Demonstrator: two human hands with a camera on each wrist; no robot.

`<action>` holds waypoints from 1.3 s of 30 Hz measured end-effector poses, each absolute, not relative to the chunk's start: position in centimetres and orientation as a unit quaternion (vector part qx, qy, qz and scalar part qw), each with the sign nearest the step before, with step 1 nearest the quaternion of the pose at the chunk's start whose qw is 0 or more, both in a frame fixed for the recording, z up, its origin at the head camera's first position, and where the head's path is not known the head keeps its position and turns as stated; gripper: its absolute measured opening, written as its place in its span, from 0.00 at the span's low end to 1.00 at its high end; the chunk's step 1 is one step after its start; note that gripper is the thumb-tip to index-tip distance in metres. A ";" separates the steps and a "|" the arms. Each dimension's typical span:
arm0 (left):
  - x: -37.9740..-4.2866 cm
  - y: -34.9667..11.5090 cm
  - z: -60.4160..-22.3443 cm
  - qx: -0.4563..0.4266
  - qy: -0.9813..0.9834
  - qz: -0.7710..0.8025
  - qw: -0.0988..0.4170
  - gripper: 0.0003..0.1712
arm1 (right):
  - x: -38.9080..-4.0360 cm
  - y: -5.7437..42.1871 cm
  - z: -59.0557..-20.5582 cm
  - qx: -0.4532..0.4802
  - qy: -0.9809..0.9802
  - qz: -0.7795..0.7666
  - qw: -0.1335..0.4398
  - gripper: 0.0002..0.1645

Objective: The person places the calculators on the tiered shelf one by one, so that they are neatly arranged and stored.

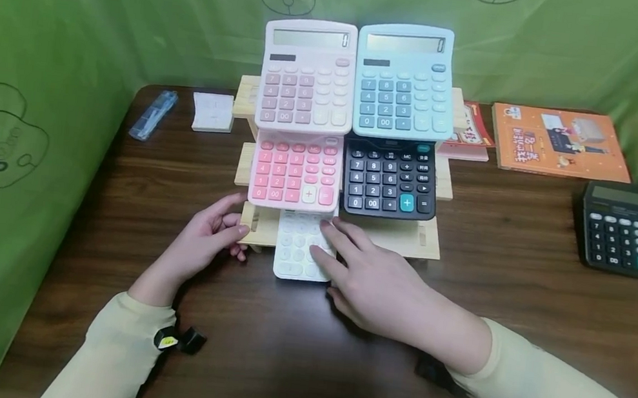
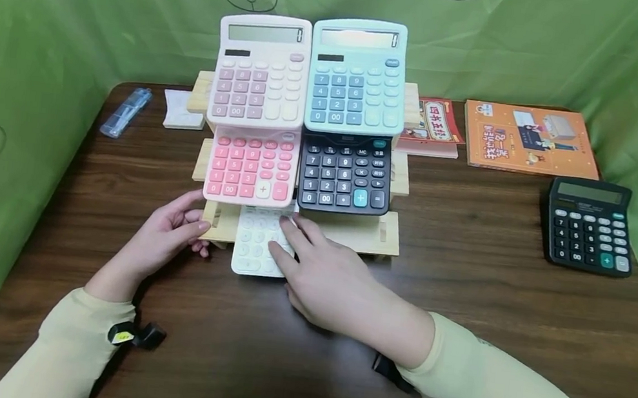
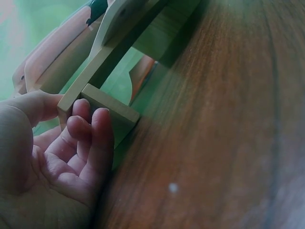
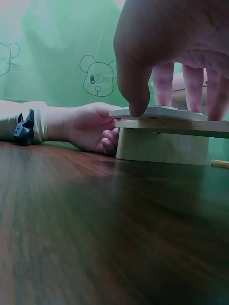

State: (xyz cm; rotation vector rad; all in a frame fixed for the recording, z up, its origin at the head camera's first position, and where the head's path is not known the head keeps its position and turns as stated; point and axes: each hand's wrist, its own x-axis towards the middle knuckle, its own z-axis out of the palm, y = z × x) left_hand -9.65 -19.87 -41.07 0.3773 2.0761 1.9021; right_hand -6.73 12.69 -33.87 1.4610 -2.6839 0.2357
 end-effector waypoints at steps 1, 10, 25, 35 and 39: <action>-9.8 -19.8 -41.1 0.131 0.721 0.664 0.151 0.30 | -6.8 12.6 -34.0 0.478 -0.874 0.077 0.041 0.36; -10.4 -19.6 -41.3 0.147 0.704 0.678 0.150 0.30 | -7.1 12.1 -34.9 0.477 -0.874 0.079 0.041 0.42; -11.0 -19.2 -40.3 0.167 0.713 0.662 0.156 0.30 | -7.4 11.6 -35.5 0.489 -0.864 0.104 0.057 0.46; -10.4 -19.5 -40.9 0.152 0.721 0.659 0.151 0.30 | -7.8 11.5 -35.9 0.503 -0.856 0.112 0.046 0.45; -9.8 -19.7 -41.4 0.137 0.718 0.667 0.144 0.30 | -8.0 11.4 -36.0 0.515 -0.850 0.108 0.034 0.44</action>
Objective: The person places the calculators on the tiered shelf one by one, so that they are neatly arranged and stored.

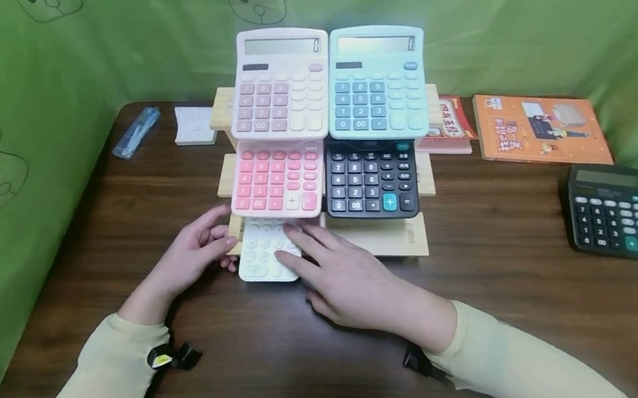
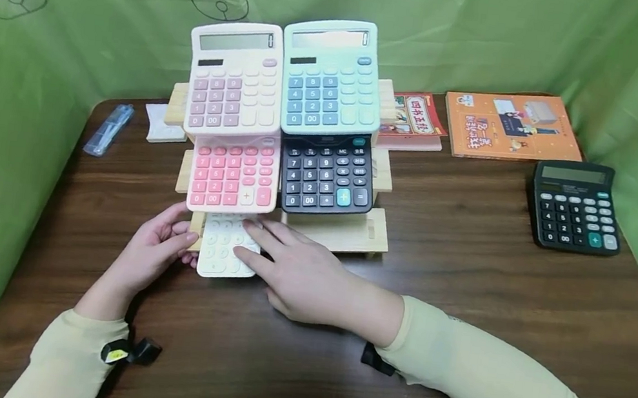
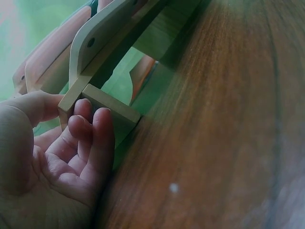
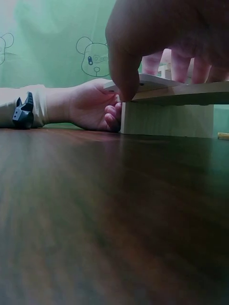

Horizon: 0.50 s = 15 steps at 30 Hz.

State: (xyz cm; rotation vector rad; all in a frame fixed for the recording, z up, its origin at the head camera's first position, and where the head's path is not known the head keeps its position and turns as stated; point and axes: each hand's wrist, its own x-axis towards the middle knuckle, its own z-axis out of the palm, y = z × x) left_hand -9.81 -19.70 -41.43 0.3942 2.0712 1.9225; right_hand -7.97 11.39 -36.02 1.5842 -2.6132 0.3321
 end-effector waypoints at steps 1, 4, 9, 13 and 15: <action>-9.8 -19.7 -41.5 0.135 0.716 0.670 0.141 0.30 | -8.0 11.4 -36.0 0.518 -0.849 0.105 0.029 0.45; -9.8 -19.7 -41.9 0.132 0.707 0.681 0.140 0.30 | -8.0 12.0 -36.0 0.522 -0.848 0.094 0.008 0.52; -10.0 -19.4 -42.2 0.135 0.701 0.685 0.148 0.30 | -7.2 14.7 -35.0 0.511 -0.855 0.085 -0.041 0.58; -9.9 -19.5 -41.9 0.138 0.708 0.677 0.146 0.30 | -6.7 18.0 -34.4 0.498 -0.862 0.083 -0.050 0.47; -9.7 -19.7 -41.8 0.138 0.710 0.675 0.141 0.30 | -6.6 19.6 -34.2 0.488 -0.867 0.087 -0.051 0.41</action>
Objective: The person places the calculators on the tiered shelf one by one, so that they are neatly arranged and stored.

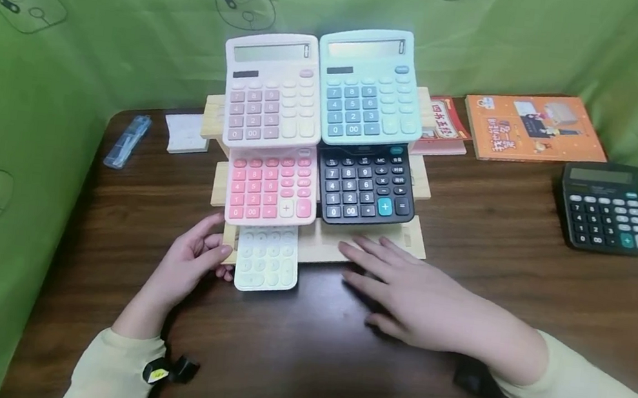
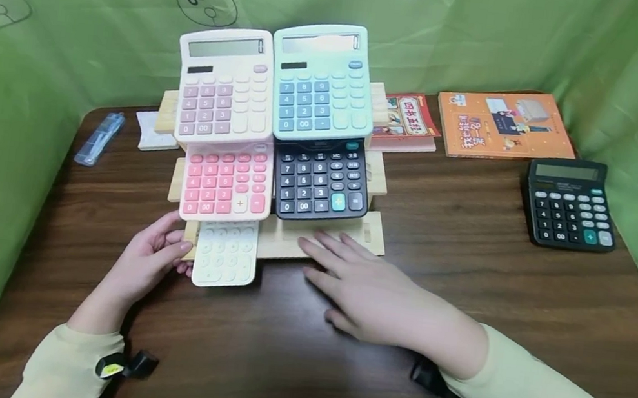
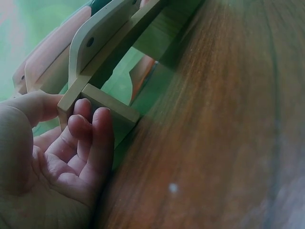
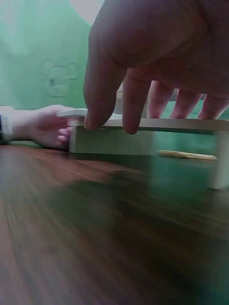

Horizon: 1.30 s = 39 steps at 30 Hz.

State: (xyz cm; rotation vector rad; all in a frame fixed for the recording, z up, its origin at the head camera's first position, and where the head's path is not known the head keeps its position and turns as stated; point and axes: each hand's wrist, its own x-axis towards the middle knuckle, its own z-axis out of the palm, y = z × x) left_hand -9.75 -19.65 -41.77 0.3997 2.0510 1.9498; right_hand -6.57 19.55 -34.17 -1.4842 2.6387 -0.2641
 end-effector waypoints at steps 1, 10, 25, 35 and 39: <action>-9.6 -19.8 -41.7 0.139 0.711 0.676 0.139 0.30 | -6.6 20.2 -34.1 -0.484 0.869 -0.091 0.048 0.39; -9.4 -20.2 -41.7 0.136 0.694 0.694 0.133 0.29 | -7.7 26.2 -32.3 -0.421 0.896 -0.121 0.078 0.35; -10.0 -19.6 -41.7 0.140 0.699 0.687 0.140 0.30 | -12.3 36.3 -33.1 -0.148 0.946 -0.289 0.024 0.41; -9.8 -19.5 -41.6 0.150 0.684 0.701 0.136 0.29 | -14.2 42.2 -35.9 0.094 0.976 -0.191 0.038 0.65; -9.9 -19.5 -41.7 0.149 0.688 0.696 0.140 0.29 | -14.2 43.4 -36.8 0.124 0.978 -0.159 0.060 0.68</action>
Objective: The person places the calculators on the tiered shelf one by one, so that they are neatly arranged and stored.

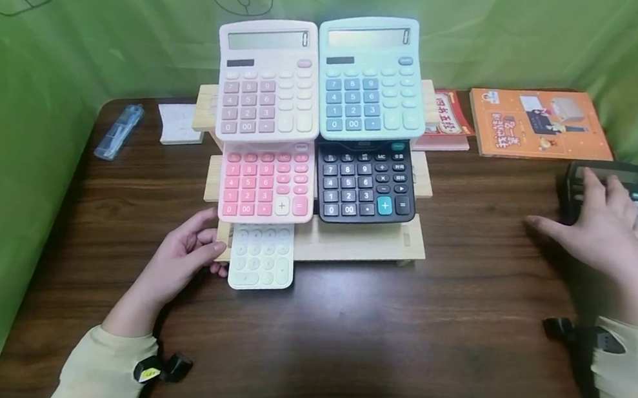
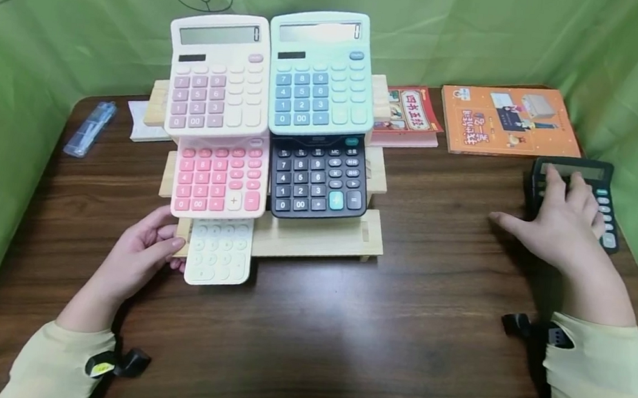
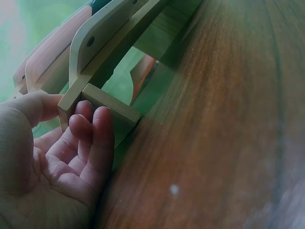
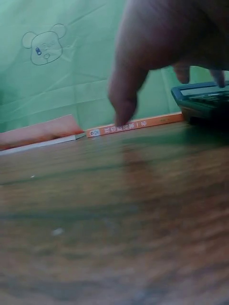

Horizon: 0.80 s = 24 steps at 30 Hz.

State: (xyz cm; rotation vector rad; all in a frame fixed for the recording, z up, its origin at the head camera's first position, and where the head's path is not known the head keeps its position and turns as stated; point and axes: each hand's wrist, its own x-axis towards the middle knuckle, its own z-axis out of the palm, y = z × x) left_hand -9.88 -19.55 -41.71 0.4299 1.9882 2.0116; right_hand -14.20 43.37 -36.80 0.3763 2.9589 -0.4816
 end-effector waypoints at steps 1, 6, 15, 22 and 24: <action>-9.9 -19.6 -41.7 0.148 0.689 0.695 0.140 0.29 | -14.2 43.8 -36.9 0.133 0.977 -0.152 0.063 0.68; -10.0 -19.6 -41.6 0.143 0.694 0.691 0.143 0.29 | -13.8 46.3 -37.4 0.177 0.969 -0.150 0.082 0.71; -9.9 -19.8 -41.8 0.147 0.703 0.682 0.141 0.29 | -13.8 47.6 -37.6 0.207 0.962 -0.152 0.089 0.76; -10.0 -19.8 -41.7 0.144 0.708 0.677 0.141 0.29 | -13.7 46.6 -37.0 0.179 0.967 -0.152 0.097 0.77; -9.9 -19.7 -41.7 0.143 0.707 0.678 0.141 0.29 | -13.8 46.4 -37.0 0.164 0.970 -0.155 0.095 0.76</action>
